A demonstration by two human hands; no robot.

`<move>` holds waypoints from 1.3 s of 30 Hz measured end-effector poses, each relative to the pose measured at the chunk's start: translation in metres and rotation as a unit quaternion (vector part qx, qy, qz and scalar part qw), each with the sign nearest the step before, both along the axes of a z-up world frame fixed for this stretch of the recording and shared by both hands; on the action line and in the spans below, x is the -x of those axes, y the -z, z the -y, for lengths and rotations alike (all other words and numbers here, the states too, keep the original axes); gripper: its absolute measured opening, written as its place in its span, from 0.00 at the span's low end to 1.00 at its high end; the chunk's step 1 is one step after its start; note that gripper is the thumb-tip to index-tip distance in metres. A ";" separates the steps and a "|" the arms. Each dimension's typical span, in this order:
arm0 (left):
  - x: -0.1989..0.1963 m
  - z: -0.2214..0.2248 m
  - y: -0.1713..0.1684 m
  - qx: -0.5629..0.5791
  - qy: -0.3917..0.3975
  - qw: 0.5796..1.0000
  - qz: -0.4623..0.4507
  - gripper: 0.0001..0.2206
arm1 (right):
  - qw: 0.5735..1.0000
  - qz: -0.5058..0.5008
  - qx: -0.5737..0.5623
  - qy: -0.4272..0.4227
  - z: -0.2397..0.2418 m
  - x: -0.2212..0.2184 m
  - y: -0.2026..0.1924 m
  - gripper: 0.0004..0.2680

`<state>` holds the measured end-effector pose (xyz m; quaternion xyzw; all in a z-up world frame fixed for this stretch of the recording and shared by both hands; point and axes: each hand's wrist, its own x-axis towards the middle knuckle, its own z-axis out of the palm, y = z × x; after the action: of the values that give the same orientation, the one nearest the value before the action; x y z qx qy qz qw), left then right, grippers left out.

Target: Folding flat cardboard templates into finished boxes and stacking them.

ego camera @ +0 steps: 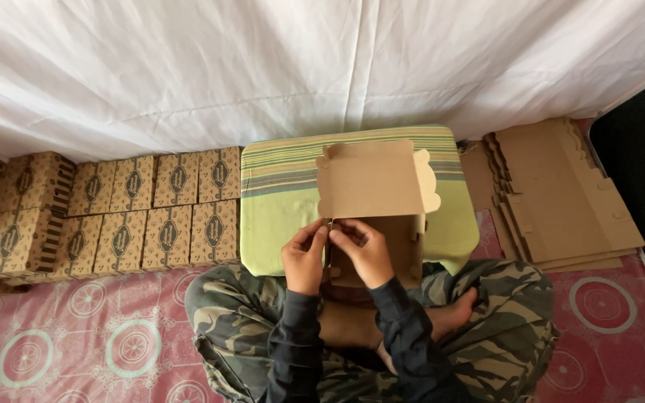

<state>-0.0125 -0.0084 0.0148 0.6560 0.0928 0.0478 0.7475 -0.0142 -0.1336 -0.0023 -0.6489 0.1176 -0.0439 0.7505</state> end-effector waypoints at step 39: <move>0.010 0.069 -0.053 -0.526 -0.086 0.798 0.279 0.08 | 0.912 0.016 0.393 0.119 0.098 0.021 -0.043 0.09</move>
<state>-0.0225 -0.0770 0.0676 0.8959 -0.1034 0.3346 0.2734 -0.0347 -0.2318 0.0406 -0.8717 0.1548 -0.1859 0.4262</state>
